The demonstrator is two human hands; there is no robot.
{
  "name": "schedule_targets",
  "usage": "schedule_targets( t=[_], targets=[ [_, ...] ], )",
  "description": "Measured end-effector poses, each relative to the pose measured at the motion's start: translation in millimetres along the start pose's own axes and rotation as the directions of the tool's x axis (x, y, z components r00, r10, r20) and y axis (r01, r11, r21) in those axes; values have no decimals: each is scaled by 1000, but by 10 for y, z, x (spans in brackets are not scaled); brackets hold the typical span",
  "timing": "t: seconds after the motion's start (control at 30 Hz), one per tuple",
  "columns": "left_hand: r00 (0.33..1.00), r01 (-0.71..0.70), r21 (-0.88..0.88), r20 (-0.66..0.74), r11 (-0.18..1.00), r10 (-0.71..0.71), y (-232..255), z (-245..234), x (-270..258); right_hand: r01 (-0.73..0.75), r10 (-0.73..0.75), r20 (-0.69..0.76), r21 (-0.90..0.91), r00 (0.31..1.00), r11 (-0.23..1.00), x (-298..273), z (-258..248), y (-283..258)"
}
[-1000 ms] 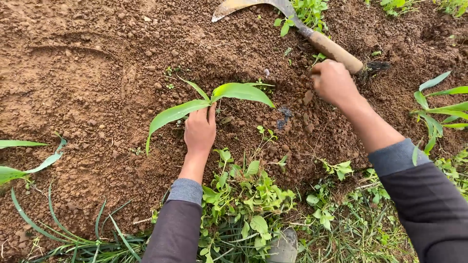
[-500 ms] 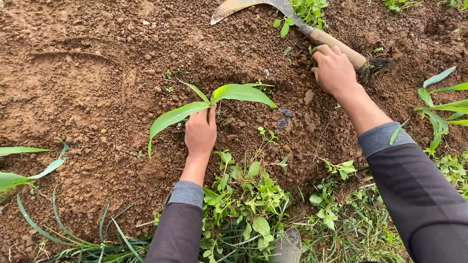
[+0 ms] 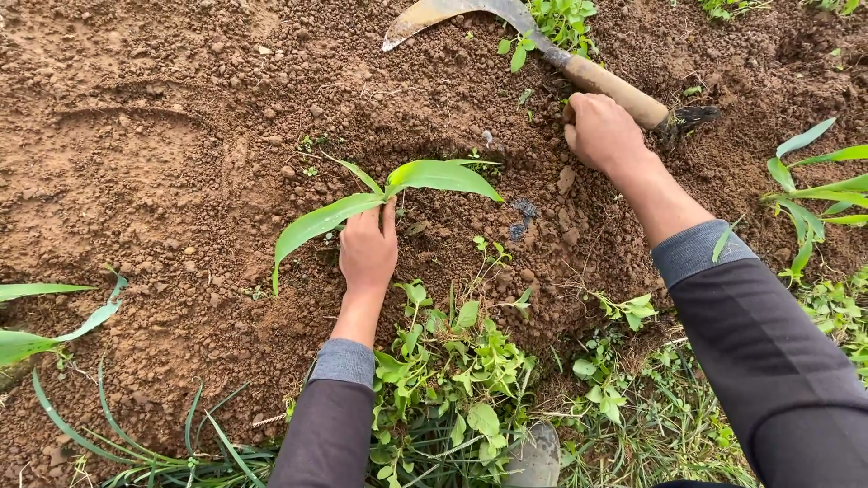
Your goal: The person weeds around small corn plants in a garden bed. They use their hands to pull out small weeds and a sickle to loosen the soil and clear vegetation around the base of the plants.
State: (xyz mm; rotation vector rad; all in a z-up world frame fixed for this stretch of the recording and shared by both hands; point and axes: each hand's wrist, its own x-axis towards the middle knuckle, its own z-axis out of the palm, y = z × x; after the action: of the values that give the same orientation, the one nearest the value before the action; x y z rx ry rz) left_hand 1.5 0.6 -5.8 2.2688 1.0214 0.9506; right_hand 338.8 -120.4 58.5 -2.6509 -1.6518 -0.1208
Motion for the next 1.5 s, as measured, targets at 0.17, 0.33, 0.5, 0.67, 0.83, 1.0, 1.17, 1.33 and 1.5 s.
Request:
schedule_targets(
  t=[0.17,0.33,0.5,0.67,0.83,1.0,1.17,1.33,1.5],
  targets=[
    [997,-62,32,-38,998,63,-69,44,-2,-41,42,-41,21,998,999,29,134,112],
    [998,-49,15,-37,999,50,-49,51,-12,49,-68,-129,-141,989,989,-22,72,28],
    [998,-40,11,-45,999,40,-59,71,-23,78,-101,-150,-149,984,986,-60,87,2],
    [999,-25,29,-48,999,26,-52,64,-20,67,-61,-76,71,995,995,-101,-19,-108],
    [1000,-17,41,-9,999,17,-25,18,-10,-212,-61,610,366,790,906,-427,-1135,-926],
    [996,60,-26,61,998,-58,3,83,-1,-131,-150,642,369,752,920,-378,-1444,-1021],
    [997,70,-67,36,995,-68,37,-86,7,46,-44,-130,7,990,999,27,-496,45],
    [930,245,-218,327,945,-165,66,-322,177,-251,264,82,-140,961,958,88,-484,-157],
    [861,107,-36,503,994,-74,186,-727,236,-209,310,368,-288,877,935,302,-421,-144]
  ],
)
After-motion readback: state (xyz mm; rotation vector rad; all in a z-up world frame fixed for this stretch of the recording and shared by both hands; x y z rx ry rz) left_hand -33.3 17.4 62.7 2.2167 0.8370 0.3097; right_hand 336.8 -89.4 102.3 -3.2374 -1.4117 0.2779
